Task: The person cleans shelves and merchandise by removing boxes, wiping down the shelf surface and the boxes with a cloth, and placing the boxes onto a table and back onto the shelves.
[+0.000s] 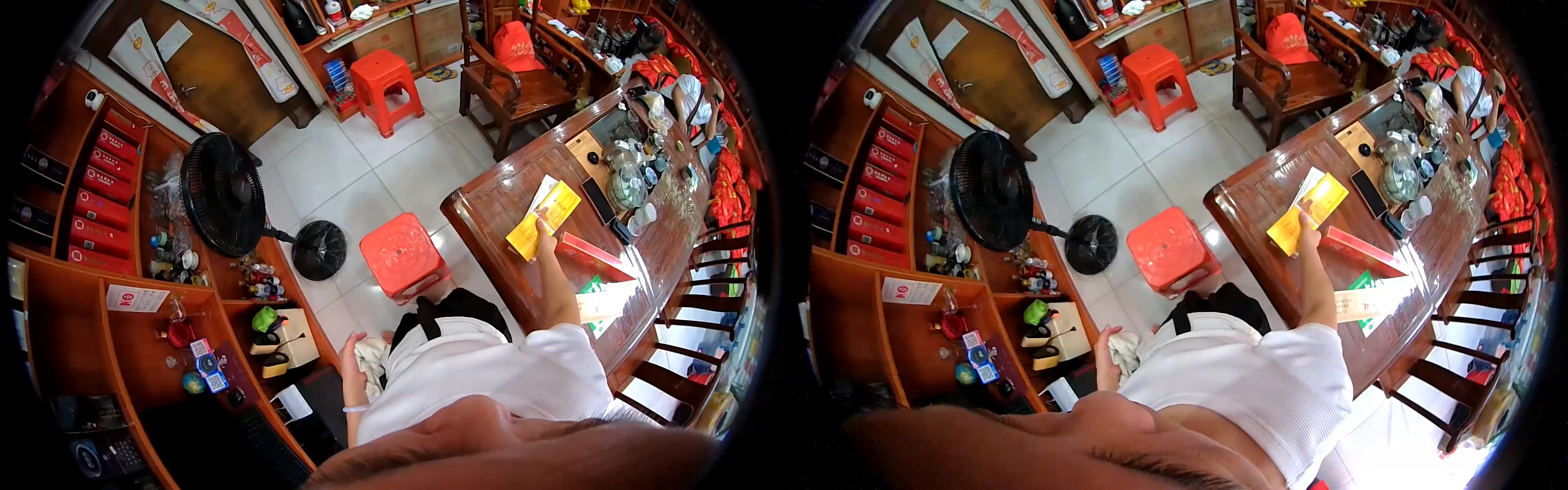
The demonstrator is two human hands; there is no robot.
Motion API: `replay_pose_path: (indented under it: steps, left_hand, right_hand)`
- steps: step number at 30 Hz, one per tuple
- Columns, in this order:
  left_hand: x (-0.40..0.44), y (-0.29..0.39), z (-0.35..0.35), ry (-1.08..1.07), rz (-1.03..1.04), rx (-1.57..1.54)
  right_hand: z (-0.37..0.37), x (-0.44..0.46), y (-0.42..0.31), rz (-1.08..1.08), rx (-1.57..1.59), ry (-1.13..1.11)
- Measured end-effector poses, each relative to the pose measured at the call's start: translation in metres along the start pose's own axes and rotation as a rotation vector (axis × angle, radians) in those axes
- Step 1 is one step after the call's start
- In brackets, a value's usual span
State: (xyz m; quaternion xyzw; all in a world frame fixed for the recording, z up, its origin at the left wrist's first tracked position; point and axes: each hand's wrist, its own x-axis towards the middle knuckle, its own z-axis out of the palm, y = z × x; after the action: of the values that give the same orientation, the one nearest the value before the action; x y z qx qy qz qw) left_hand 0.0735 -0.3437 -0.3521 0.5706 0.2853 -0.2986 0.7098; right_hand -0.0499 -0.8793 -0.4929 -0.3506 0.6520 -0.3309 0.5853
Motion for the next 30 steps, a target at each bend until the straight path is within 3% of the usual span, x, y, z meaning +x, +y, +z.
replay_pose_path:
  steps: [1,3,5,6,7,8,9,10,11,12,15,18,23,24,25,28,30]
  left_hand:
    - [0.005,-0.002,-0.001,-0.021,-0.007,0.016]
    - [0.009,0.001,0.002,-0.030,0.008,0.011]
    - [0.007,0.002,0.008,-0.038,-0.038,0.000]
    - [0.010,-0.002,0.005,-0.037,-0.011,-0.014]
    - [0.008,-0.001,0.002,0.004,0.028,-0.062]
    - [0.007,0.000,0.000,-0.034,0.030,-0.056]
    - [0.006,0.002,-0.001,-0.060,0.038,-0.060]
    - [-0.003,0.008,0.002,-0.046,0.068,-0.087]
    - [-0.012,0.013,0.003,-0.027,0.098,-0.117]
    - [-0.011,0.013,-0.003,-0.019,0.124,-0.112]
    - [0.007,0.004,-0.025,0.032,0.141,-0.118]
    - [0.009,0.005,-0.045,0.099,0.178,-0.157]
    - [0.011,0.005,-0.085,0.163,0.170,-0.350]
    - [0.018,0.002,-0.110,0.227,0.228,-0.393]
    - [0.013,0.005,-0.121,0.234,0.253,-0.415]
    - [0.002,0.011,-0.147,0.334,0.239,-0.571]
    - [0.006,0.001,-0.174,0.352,0.307,-0.650]
  right_hand:
    - [-0.001,0.025,0.017,0.003,-0.001,-0.006]
    - [0.003,0.088,0.051,-0.315,-0.256,-0.030]
    - [-0.012,0.086,0.037,-1.420,-1.768,0.289]
    - [-0.003,0.044,-0.006,-0.660,-2.147,-0.133]
    - [-0.002,0.076,0.015,-0.690,-2.397,-0.049]
    - [-0.017,0.104,0.034,-0.989,-2.446,0.002]
    - [-0.009,0.132,0.057,-0.702,-2.218,0.121]
    - [-0.012,0.109,0.029,-0.926,-2.184,-0.185]
    - [-0.003,0.071,0.011,-0.932,-1.557,0.135]
    - [0.011,0.061,0.004,-0.784,-1.503,0.111]
    - [0.064,0.008,-0.019,-0.986,-1.711,0.340]
    - [0.129,-0.026,-0.018,-1.340,-1.283,-0.108]
    - [0.283,-0.188,0.047,-0.879,-0.806,-1.280]
    - [0.315,-0.318,0.039,-0.903,-0.705,-1.743]
    - [0.317,-0.397,0.026,-0.940,-0.730,-1.850]
    - [0.353,-0.555,0.043,-0.789,-0.488,-2.230]
    - [0.357,-0.656,0.035,-0.907,-0.366,-2.455]
